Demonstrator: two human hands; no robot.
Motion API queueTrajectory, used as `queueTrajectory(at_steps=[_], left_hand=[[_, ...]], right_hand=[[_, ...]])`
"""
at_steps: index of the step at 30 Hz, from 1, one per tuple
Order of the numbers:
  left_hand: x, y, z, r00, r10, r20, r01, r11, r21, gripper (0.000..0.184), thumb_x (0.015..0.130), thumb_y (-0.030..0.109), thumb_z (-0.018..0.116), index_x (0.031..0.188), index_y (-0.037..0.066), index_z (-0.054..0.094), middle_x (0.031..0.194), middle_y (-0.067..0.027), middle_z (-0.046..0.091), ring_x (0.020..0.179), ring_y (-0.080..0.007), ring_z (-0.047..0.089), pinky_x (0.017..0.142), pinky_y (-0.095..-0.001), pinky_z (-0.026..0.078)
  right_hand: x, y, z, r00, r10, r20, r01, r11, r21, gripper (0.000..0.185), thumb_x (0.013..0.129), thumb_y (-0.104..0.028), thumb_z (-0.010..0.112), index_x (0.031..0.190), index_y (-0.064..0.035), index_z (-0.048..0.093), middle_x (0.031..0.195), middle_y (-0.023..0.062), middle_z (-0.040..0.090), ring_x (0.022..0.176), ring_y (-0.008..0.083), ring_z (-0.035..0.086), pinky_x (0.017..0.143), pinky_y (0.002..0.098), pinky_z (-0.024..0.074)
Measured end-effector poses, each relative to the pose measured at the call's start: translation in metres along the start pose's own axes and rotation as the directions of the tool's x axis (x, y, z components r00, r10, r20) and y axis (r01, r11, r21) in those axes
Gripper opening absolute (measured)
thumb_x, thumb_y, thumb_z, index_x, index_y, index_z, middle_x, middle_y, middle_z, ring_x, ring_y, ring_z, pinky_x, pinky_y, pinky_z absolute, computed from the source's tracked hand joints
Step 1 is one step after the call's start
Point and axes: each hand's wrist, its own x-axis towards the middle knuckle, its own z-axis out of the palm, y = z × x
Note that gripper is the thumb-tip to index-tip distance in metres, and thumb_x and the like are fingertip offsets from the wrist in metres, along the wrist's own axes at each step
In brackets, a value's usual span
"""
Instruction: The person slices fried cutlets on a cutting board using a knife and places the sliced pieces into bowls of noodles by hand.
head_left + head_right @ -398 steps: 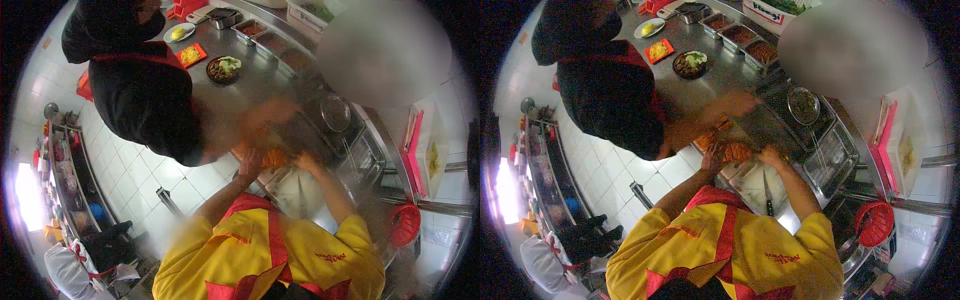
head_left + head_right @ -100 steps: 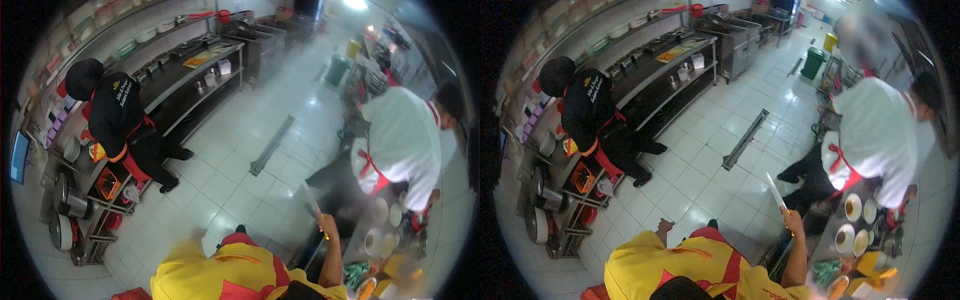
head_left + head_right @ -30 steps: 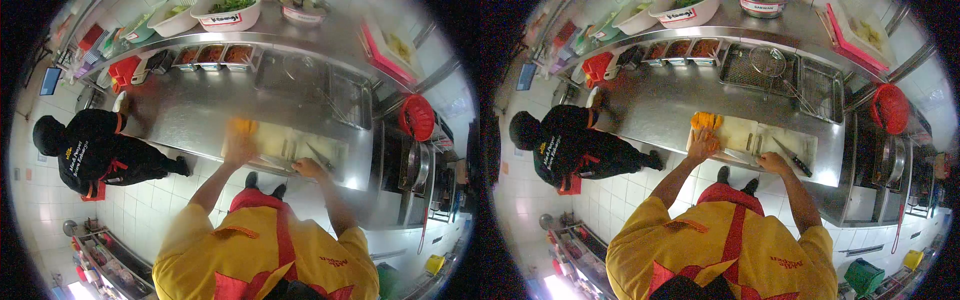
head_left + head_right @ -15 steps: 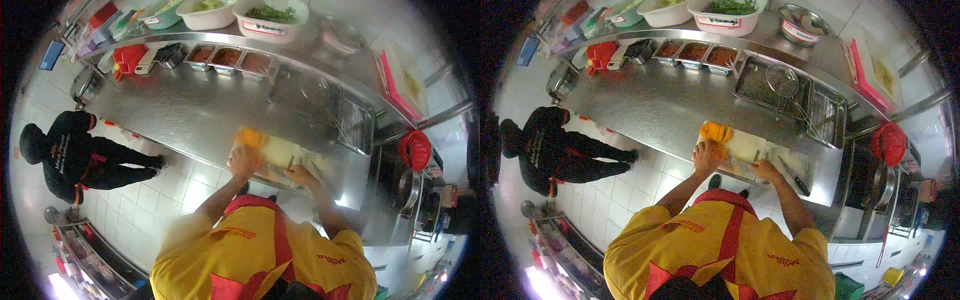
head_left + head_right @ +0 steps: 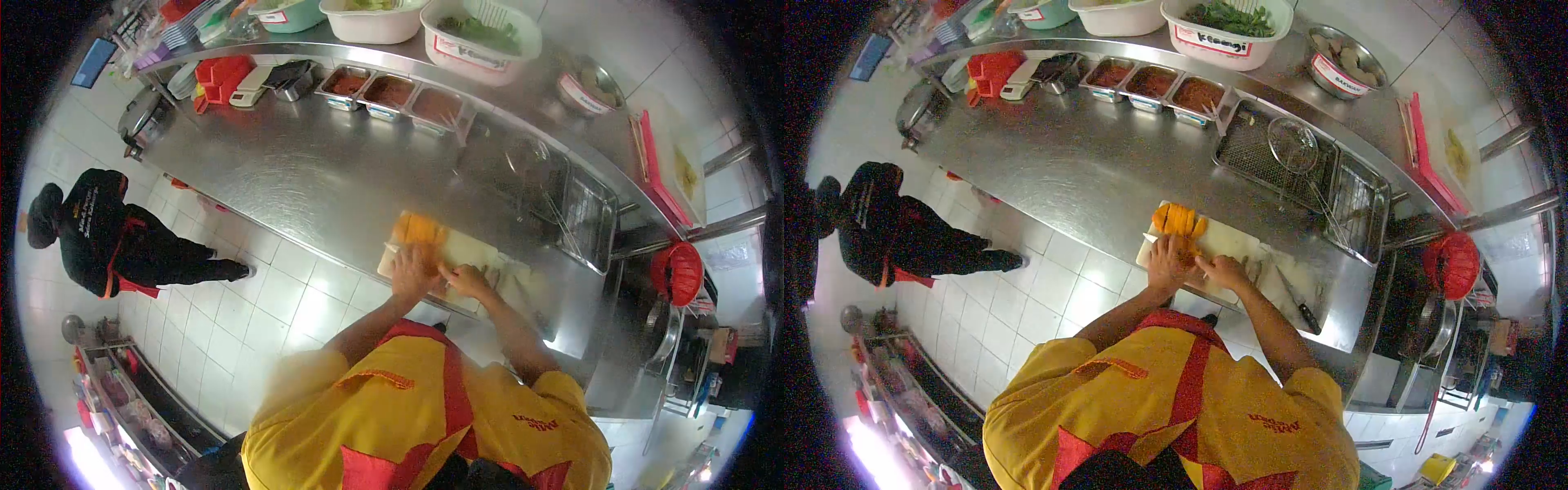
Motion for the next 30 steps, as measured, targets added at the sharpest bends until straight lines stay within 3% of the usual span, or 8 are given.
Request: queueTrajectory(at_steps=[1,4,10,14,16,20,24,30], left_hand=[[-0.001,0.000,0.001,1.000,-0.003,-0.008,0.003,1.000,0.004,0.084,0.063,0.041,0.072,0.130,0.008,0.034,0.117,-0.0176,0.043,0.110,-0.0352,0.042,0.090,-0.0481,0.037],[-0.005,-0.001,0.002,0.986,0.145,-0.076,-0.147,0.989,-0.016,0.084,0.063,0.040,0.072,0.130,0.007,0.034,0.118,-0.0170,0.043,0.111,-0.0361,0.041,0.091,-0.0475,0.037],[-0.010,0.004,0.006,0.999,0.027,0.037,-0.026,0.999,-0.018,0.090,0.064,0.046,0.072,0.134,0.006,0.032,0.131,-0.0184,0.038,0.120,-0.0368,0.036,0.101,-0.0464,0.029],[-0.022,0.014,0.005,1.000,-0.025,-0.018,0.026,0.999,0.027,0.090,0.064,0.045,0.072,0.133,0.005,0.032,0.131,-0.0181,0.038,0.122,-0.0365,0.035,0.101,-0.0465,0.029],[-0.031,0.019,-0.006,0.995,-0.062,-0.073,0.066,0.997,0.051,0.089,0.064,0.045,0.073,0.133,0.005,0.032,0.131,-0.0181,0.038,0.122,-0.0363,0.035,0.101,-0.0462,0.029],[-0.057,0.006,-0.039,0.975,-0.181,-0.132,0.185,0.982,0.023,0.091,0.064,0.049,0.073,0.132,0.006,0.033,0.130,-0.0192,0.038,0.123,-0.0361,0.035,0.100,-0.0472,0.030],[-0.105,-0.033,-0.082,0.875,-0.364,-0.318,0.394,0.919,0.032,0.088,0.063,0.049,0.073,0.131,0.007,0.036,0.129,-0.0198,0.039,0.122,-0.0364,0.036,0.098,-0.0477,0.032],[-0.196,-0.106,-0.161,0.637,-0.487,-0.598,0.599,0.800,-0.013,0.080,0.063,0.046,0.072,0.125,0.006,0.040,0.125,-0.0191,0.042,0.119,-0.0354,0.039,0.094,-0.0477,0.035]], right_hand=[[-0.001,-0.004,-0.001,0.995,-0.048,-0.086,0.049,0.999,0.002,0.068,0.082,-0.063,0.043,0.075,0.0007,0.065,0.070,0.0228,0.063,0.071,0.0378,0.063,0.067,0.0463,0.0482],[0.013,0.003,0.010,0.998,-0.042,-0.035,0.044,0.998,0.051,0.065,0.082,-0.063,0.043,0.081,-0.0025,0.068,0.074,0.0226,0.063,0.075,0.0382,0.063,0.069,0.0461,0.0477],[-0.006,-0.003,-0.002,0.988,-0.136,-0.074,0.145,0.980,0.138,0.054,0.086,-0.053,0.047,0.079,-0.0033,0.067,0.072,0.0190,0.063,0.071,0.0336,0.063,0.066,0.0411,0.0465],[-0.008,-0.001,-0.003,0.970,-0.209,-0.123,0.212,0.977,0.008,0.051,0.087,-0.050,0.048,0.080,-0.0032,0.067,0.074,0.0190,0.064,0.074,0.0345,0.062,0.068,0.0410,0.0464],[-0.008,-0.008,-0.006,0.990,-0.137,0.019,0.137,0.991,0.009,0.051,0.085,-0.052,0.047,0.085,-0.0056,0.068,0.077,0.0190,0.064,0.077,0.0361,0.063,0.070,0.0425,0.0478],[-0.011,-0.045,0.007,0.930,-0.368,-0.004,0.368,0.929,-0.042,0.054,0.086,-0.053,0.046,0.084,-0.0031,0.068,0.078,0.0195,0.064,0.075,0.0361,0.062,0.069,0.0429,0.0471],[0.010,-0.106,0.052,0.875,-0.459,0.150,0.464,0.886,0.008,0.056,0.086,-0.055,0.045,0.083,-0.0035,0.068,0.075,0.0195,0.063,0.073,0.0346,0.062,0.067,0.0429,0.0455],[-0.004,-0.257,0.130,0.597,-0.690,0.408,0.780,0.618,-0.096,0.057,0.086,-0.056,0.045,0.080,-0.0049,0.068,0.069,0.0180,0.062,0.068,0.0329,0.060,0.064,0.0424,0.0443]])
